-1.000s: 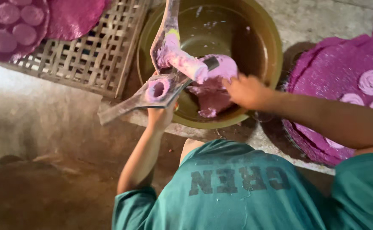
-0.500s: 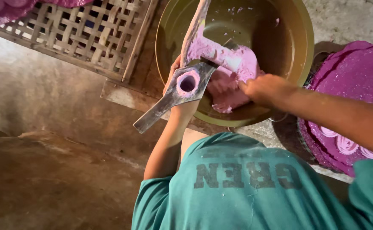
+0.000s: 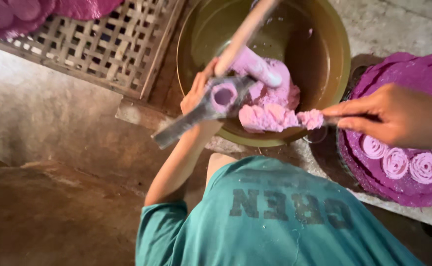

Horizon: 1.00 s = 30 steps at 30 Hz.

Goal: The person scoops pink paste from a bowl and uses a handheld extruder to form spiral rolls onto a pink glittery mat. The person repeats this process to create multiple rolls and then places the mat into a steamer.

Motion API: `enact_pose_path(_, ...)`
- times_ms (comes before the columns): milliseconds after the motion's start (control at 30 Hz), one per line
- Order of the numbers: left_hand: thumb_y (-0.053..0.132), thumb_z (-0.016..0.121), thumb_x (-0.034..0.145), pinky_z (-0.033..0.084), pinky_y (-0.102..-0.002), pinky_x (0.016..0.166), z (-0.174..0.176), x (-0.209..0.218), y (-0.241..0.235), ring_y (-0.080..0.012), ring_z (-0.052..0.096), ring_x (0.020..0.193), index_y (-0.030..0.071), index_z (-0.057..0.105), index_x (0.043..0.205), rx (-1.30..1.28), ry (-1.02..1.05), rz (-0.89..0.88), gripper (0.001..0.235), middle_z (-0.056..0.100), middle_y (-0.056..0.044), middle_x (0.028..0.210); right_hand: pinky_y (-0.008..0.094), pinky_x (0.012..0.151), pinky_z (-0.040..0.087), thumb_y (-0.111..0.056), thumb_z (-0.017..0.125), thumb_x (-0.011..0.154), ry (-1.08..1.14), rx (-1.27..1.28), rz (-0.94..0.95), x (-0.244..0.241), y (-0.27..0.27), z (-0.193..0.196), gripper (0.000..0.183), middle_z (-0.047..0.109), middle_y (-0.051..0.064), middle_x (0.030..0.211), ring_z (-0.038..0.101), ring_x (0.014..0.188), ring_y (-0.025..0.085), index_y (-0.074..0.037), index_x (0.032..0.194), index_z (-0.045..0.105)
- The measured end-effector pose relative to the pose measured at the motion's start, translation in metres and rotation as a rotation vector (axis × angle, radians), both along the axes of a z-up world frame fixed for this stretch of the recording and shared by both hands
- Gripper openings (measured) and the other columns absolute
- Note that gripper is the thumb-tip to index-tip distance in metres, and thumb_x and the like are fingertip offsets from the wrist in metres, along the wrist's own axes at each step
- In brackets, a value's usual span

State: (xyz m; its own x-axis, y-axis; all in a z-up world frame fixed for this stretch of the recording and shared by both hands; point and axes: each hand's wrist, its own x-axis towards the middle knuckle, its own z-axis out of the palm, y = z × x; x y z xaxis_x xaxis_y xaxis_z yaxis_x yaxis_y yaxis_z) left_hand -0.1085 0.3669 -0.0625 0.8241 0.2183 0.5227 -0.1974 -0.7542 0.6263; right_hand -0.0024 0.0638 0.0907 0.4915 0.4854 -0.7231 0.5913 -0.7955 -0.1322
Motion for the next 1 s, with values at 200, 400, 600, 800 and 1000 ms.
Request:
enact_pose_path(200,0.021,0.082,0.090,0.059,-0.031,0.084,-0.009,0.002,-0.031,-0.0212,0.072,0.095,0.012,0.057,0.149,-0.331,0.282,-0.278,0.064,0.073,-0.006,0.110,0.037,0.061,0.055,-0.024,0.059,0.095,-0.378,-0.120,0.368,-0.011,0.066,0.021,0.022,0.070,-0.003,0.094,0.072,0.080,0.022,-0.029,0.115,0.064)
enact_pose_path(400,0.021,0.083,0.077,0.057,-0.027,0.085,-0.029,-0.015,-0.037,-0.0166,0.070,0.099,0.013,0.055,0.132,-0.302,0.100,-0.374,0.062,0.070,-0.010,0.116,0.028,0.047,0.052,-0.020,0.065,0.078,-0.836,0.375,0.929,-0.063,0.069,0.003,0.018,0.057,0.002,0.070,0.062,0.055,0.015,-0.008,0.092,0.063)
enact_pose_path(600,0.043,0.082,0.065,0.055,-0.037,0.084,-0.006,0.006,0.001,-0.0250,0.067,0.106,0.013,0.053,0.139,0.032,0.239,-0.213,0.084,0.067,-0.012,0.125,0.028,0.049,0.049,-0.017,0.061,0.086,-0.886,0.208,0.768,-0.061,0.041,0.057,0.021,0.056,0.001,0.070,0.061,0.056,0.014,-0.007,0.104,0.066)
enact_pose_path(800,0.040,0.080,0.076,0.057,-0.037,0.092,-0.010,0.015,-0.025,-0.0271,0.066,0.118,0.013,0.059,0.137,0.206,0.108,-0.171,0.070,0.063,-0.010,0.138,0.026,0.044,0.048,-0.027,0.061,0.083,-0.983,0.304,0.843,-0.063,0.096,0.008,0.018,0.060,0.001,0.069,0.062,0.053,0.013,-0.009,0.083,0.063)
enact_pose_path(1000,0.035,0.076,0.080,0.060,-0.035,0.087,0.006,0.002,0.004,-0.0228,0.072,0.103,0.013,0.059,0.137,-0.018,0.164,-0.093,0.064,0.070,-0.007,0.126,0.027,0.048,0.046,-0.022,0.061,0.082,-0.956,0.234,0.792,-0.071,0.042,0.068,0.040,0.062,0.002,0.075,0.060,0.055,0.015,-0.005,0.117,0.068)
